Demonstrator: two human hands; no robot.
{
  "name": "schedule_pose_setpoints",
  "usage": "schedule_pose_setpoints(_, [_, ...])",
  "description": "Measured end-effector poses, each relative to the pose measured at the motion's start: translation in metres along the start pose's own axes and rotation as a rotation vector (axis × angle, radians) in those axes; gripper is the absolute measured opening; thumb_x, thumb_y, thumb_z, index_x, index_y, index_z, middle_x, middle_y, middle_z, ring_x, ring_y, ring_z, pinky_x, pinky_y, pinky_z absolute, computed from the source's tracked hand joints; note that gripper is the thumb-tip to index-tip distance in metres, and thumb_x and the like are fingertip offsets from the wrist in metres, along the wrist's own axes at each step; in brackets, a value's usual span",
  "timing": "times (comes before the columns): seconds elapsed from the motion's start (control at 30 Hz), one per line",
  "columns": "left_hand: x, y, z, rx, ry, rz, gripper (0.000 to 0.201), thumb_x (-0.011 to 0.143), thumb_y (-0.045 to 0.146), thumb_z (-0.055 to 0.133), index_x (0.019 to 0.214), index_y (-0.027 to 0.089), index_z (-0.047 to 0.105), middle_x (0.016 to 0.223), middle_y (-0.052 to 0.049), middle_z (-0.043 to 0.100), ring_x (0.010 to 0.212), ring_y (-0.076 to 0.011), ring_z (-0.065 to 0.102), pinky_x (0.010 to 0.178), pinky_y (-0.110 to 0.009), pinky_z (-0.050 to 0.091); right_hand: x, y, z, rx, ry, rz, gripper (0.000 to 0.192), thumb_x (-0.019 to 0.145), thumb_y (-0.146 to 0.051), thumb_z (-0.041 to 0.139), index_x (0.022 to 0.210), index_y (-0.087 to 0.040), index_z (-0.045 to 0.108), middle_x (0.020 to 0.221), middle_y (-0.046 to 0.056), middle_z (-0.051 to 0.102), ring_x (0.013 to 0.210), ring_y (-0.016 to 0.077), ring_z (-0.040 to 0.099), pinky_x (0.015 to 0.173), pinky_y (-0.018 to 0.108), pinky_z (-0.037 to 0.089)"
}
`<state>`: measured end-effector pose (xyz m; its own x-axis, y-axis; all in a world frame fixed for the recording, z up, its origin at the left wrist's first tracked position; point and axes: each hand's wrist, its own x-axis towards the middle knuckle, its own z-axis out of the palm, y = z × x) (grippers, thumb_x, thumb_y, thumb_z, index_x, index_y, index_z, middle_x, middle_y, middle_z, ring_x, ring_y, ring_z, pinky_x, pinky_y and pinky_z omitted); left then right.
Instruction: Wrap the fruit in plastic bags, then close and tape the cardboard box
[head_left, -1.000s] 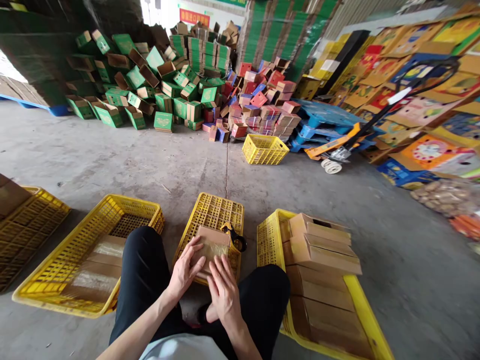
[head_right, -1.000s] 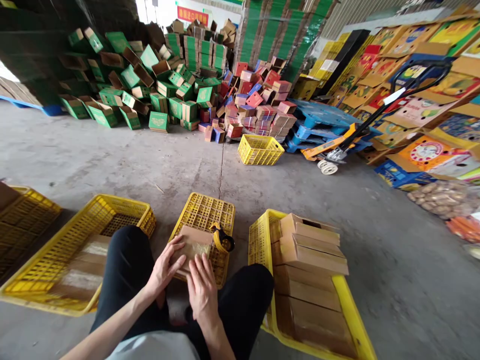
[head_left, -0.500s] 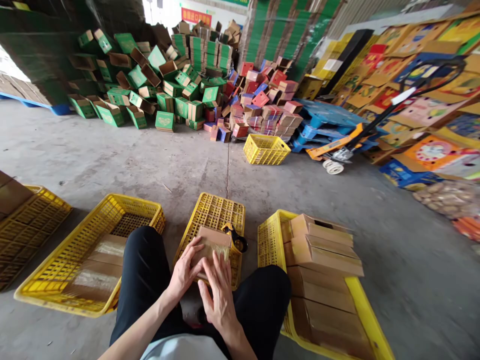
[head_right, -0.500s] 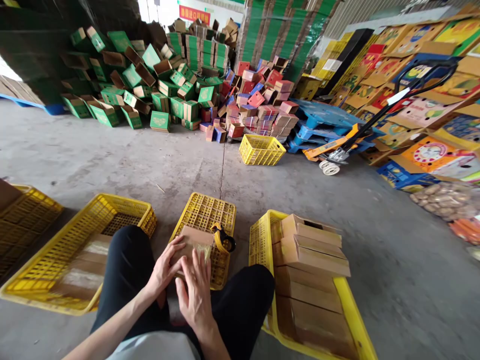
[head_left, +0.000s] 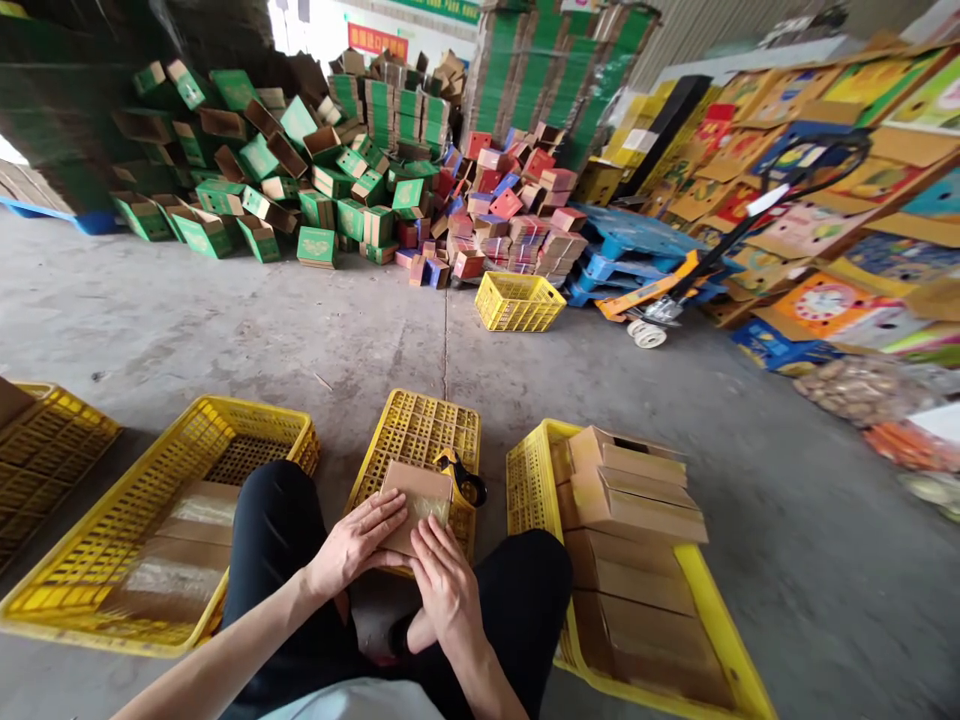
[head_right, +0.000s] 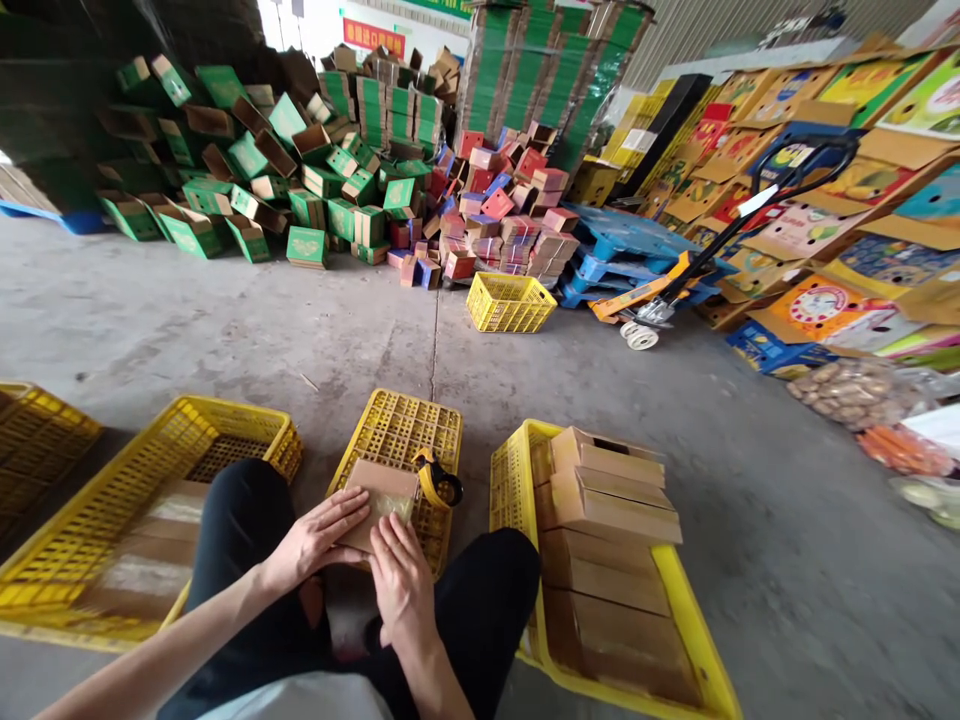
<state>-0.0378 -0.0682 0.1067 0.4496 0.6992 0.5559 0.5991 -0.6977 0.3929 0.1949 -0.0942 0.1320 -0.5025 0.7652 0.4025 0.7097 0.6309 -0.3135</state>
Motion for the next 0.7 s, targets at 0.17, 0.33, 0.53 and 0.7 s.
schedule_pose_setpoints(0.17, [-0.003, 0.003, -0.002, 0.039, -0.016, -0.016, 0.071, 0.099, 0.054, 0.061, 0.160, 0.022, 0.041, 0.150, -0.014, 0.060, 0.141, -0.0312, 0.055, 0.115, -0.051, 0.052, 0.009, 0.008, -0.009, 0.054, -0.008, 0.106, 0.078, 0.098, -0.026, 0.067, 0.165, -0.024, 0.028, 0.164, 0.011, 0.042, 0.148, 0.0318, 0.047, 0.117, 0.046, 0.051])
schedule_pose_setpoints(0.33, [0.004, 0.006, -0.009, 0.043, -0.101, -0.049, 0.074, 0.098, 0.061, 0.059, 0.158, 0.020, 0.044, 0.147, -0.015, 0.062, 0.138, -0.0306, 0.057, 0.115, -0.048, 0.051, 0.014, 0.022, -0.014, 0.016, -0.078, 0.083, 0.092, 0.092, -0.039, 0.077, 0.166, -0.023, 0.026, 0.165, 0.014, 0.040, 0.150, 0.0347, 0.044, 0.119, 0.048, 0.049])
schedule_pose_setpoints(0.53, [0.015, 0.006, -0.011, 0.059, -0.177, -0.049, 0.078, 0.095, 0.071, 0.056, 0.153, 0.019, 0.051, 0.142, -0.016, 0.064, 0.135, -0.0331, 0.058, 0.120, -0.054, 0.043, 0.018, 0.030, -0.021, 0.002, -0.108, 0.043, 0.083, 0.091, -0.049, 0.075, 0.160, -0.018, 0.041, 0.158, 0.015, 0.051, 0.147, 0.0355, 0.048, 0.118, 0.050, 0.050])
schedule_pose_setpoints(0.7, [0.024, 0.007, -0.016, 0.065, -0.191, -0.068, 0.084, 0.094, 0.075, 0.053, 0.155, 0.018, 0.049, 0.144, -0.017, 0.060, 0.136, -0.0349, 0.055, 0.117, -0.051, 0.046, 0.025, 0.028, -0.030, 0.004, -0.093, 0.030, 0.071, 0.097, -0.052, 0.066, 0.155, -0.016, 0.049, 0.155, 0.016, 0.055, 0.144, 0.0338, 0.052, 0.117, 0.049, 0.052])
